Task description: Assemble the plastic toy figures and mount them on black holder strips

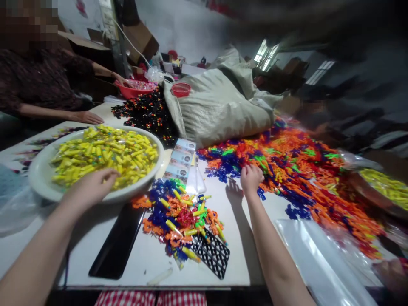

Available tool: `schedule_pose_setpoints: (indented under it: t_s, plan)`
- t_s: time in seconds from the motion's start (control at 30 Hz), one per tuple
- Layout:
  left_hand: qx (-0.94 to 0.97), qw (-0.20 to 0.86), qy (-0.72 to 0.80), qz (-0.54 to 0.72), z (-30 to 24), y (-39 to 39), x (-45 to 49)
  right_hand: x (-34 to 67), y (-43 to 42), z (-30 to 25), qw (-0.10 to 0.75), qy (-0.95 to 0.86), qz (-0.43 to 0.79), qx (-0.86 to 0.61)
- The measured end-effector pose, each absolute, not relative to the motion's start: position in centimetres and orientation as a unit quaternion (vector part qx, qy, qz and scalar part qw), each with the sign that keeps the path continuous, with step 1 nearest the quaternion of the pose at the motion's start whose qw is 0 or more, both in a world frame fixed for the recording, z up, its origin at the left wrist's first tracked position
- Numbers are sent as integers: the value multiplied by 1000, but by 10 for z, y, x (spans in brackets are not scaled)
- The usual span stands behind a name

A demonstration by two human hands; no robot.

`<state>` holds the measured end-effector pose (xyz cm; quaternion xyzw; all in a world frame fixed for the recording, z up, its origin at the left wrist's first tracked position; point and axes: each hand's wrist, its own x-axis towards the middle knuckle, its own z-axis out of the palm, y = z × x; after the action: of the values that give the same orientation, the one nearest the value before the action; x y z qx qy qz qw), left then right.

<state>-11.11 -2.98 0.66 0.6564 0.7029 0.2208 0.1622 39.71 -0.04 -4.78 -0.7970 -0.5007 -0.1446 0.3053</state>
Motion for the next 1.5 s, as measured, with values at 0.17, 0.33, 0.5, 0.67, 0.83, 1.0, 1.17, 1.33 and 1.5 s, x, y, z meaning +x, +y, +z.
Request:
schedule_pose_setpoints:
  t_s: [0.17,0.33,0.5,0.67,0.83,1.0,1.17,1.33,1.5]
  plan:
    - [564,199,611,518,20,-94,-65,312,-115,-25,503,-546,13,-670]
    - [573,434,466,516,-4,-206,8,189,-239,-31,538,-536,314,-570]
    - [539,557,440,453,-41,-279,14,133,-297,-40,587,-400,397,-581]
    - [508,530,502,457,-51,-291,-19,126,-314,-33,529,-421,529,-512]
    - [461,628,484,398,-51,-301,-27,121,-321,-32,507,-426,571,-485]
    - [469,594,502,419,-53,-309,-30,125,-325,-40,598,-303,562,-484]
    - [497,604,487,389,-46,-312,-34,127,-324,-39,594,-219,631,-448]
    - [528,593,477,376,-39,-313,-38,124,-322,-39,602,-217,640,-425]
    - [550,577,457,394,-38,-308,-41,117,-323,-38,567,-203,690,-402]
